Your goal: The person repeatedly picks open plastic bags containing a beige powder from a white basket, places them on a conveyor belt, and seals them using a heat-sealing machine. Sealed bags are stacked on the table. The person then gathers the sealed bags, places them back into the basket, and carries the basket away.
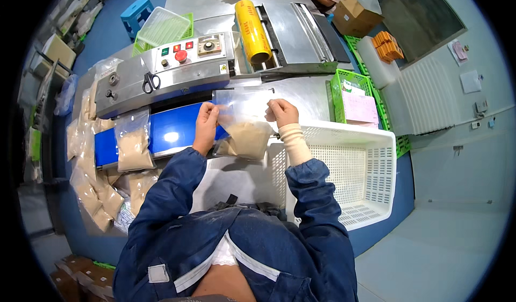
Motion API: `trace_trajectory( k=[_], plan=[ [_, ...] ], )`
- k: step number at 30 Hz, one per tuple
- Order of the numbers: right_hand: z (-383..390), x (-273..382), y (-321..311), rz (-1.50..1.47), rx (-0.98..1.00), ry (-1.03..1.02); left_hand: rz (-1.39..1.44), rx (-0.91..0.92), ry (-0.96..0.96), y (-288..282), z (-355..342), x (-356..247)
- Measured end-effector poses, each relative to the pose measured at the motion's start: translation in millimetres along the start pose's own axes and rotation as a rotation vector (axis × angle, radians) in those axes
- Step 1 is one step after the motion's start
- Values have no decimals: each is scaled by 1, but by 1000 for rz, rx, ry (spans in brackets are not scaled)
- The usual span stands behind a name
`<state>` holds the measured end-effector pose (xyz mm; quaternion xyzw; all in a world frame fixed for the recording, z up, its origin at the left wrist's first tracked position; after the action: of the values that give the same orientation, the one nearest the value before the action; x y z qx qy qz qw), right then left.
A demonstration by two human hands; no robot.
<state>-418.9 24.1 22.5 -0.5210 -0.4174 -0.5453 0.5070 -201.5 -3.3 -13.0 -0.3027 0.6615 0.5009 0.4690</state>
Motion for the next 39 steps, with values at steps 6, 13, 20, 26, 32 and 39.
trace_trajectory(
  k=[6, 13, 20, 26, 32, 39],
  plan=[
    [-23, -25, -7, 9, 34, 87, -273, -247, 71, -2, -24, 31],
    [-30, -28, -11, -19, -67, 96, -214, -184, -35, 0, -35, 25],
    [-44, -37, -24, 161, -208, 75, -224, -231, -115, 7, -49, 47],
    [-66, -52, -39, 316, -267, 70, -43, -196, -261, 12, -65, 48],
    [-78, -44, -27, 435, -219, 80, 39, -300, -221, -6, -80, 62],
    [-88, -39, 0, 571, -175, -17, -40, -362, -206, -40, -80, 68]
  ],
)
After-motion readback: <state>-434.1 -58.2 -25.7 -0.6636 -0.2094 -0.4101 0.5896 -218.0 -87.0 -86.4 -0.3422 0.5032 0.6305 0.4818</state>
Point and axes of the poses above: each hand's wrist, its own z-axis away from the middle knuckle, its own y-axis out of the palm, x = y × z, the point moved 1 cm from there along -z, towards the middle knuckle, and after that the axes turned 9 degrees about x, right-handed, at the moved point
